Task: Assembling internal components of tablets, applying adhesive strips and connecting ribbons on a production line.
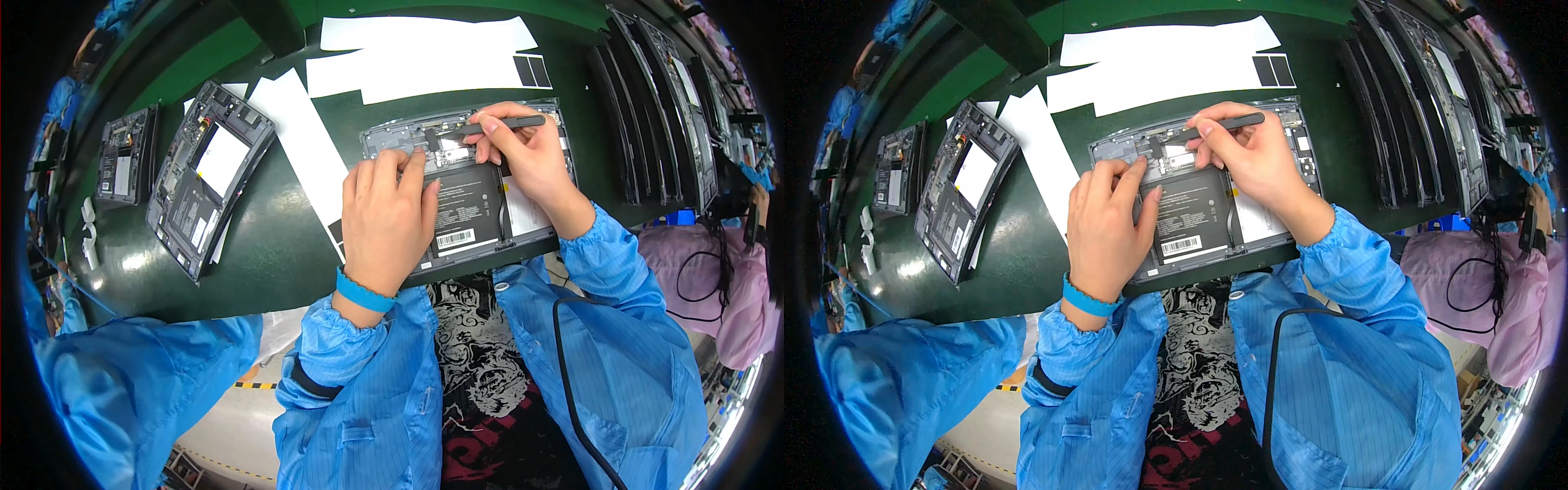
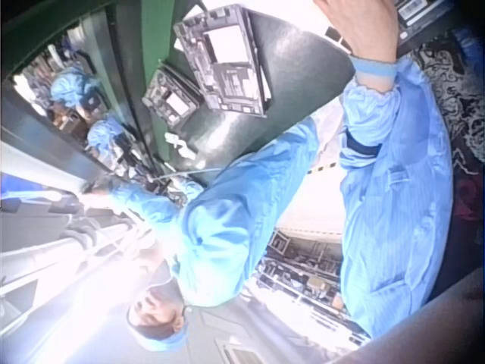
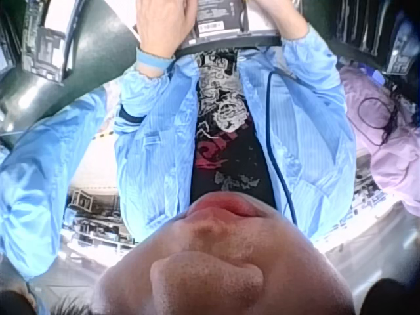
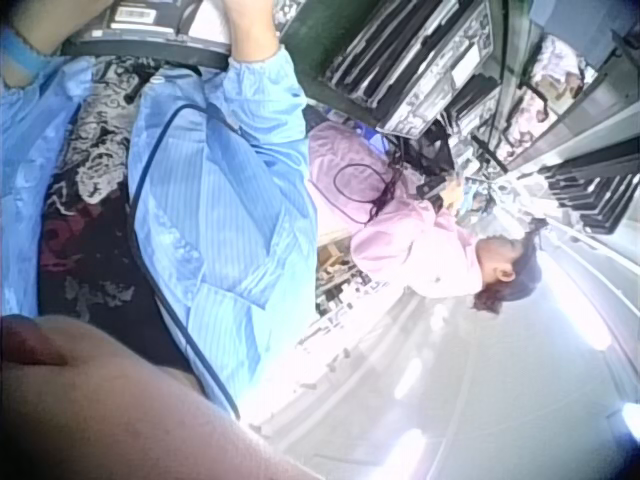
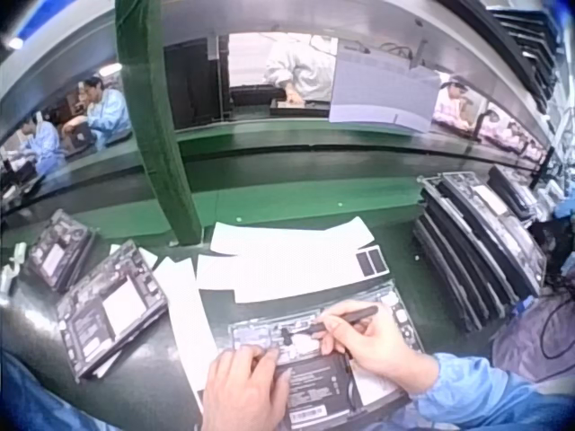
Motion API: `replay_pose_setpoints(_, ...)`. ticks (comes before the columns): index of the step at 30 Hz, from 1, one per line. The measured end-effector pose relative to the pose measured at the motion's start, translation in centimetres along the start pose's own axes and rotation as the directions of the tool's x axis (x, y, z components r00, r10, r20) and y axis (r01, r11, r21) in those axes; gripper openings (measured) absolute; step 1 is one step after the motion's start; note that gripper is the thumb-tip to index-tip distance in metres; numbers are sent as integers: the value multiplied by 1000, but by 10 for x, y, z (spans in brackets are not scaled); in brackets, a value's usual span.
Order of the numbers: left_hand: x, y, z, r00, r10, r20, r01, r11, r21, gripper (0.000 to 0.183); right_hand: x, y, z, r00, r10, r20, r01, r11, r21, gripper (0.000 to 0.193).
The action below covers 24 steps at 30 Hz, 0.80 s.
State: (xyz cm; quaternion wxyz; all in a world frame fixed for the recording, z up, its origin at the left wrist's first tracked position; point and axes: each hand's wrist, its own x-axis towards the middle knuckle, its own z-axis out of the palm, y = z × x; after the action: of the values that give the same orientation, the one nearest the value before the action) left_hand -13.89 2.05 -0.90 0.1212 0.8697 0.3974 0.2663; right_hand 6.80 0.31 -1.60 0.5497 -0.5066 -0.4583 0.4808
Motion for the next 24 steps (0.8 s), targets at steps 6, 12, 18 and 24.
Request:
replay_pose_setpoints(6,3,3,1,1000,11,-1,-11,999,50,37,0,2,0,1000,2,-10,-2,1000,-8,18)
replay_pose_setpoints(12,8,9,5,997,39,59,-51,977,207,49,1,1,0,1000,8,-12,-8,1000,-7,16)
replay_pose_setpoints(18,13,23,8,987,107,123,-148,903,402,57,2,-1,1,999,36,-25,-36,999,-13,16)
replay_pose_setpoints(24,11,22,18,960,166,225,-258,841,477,57,1,0,2,994,21,-108,-26,999,-45,18)
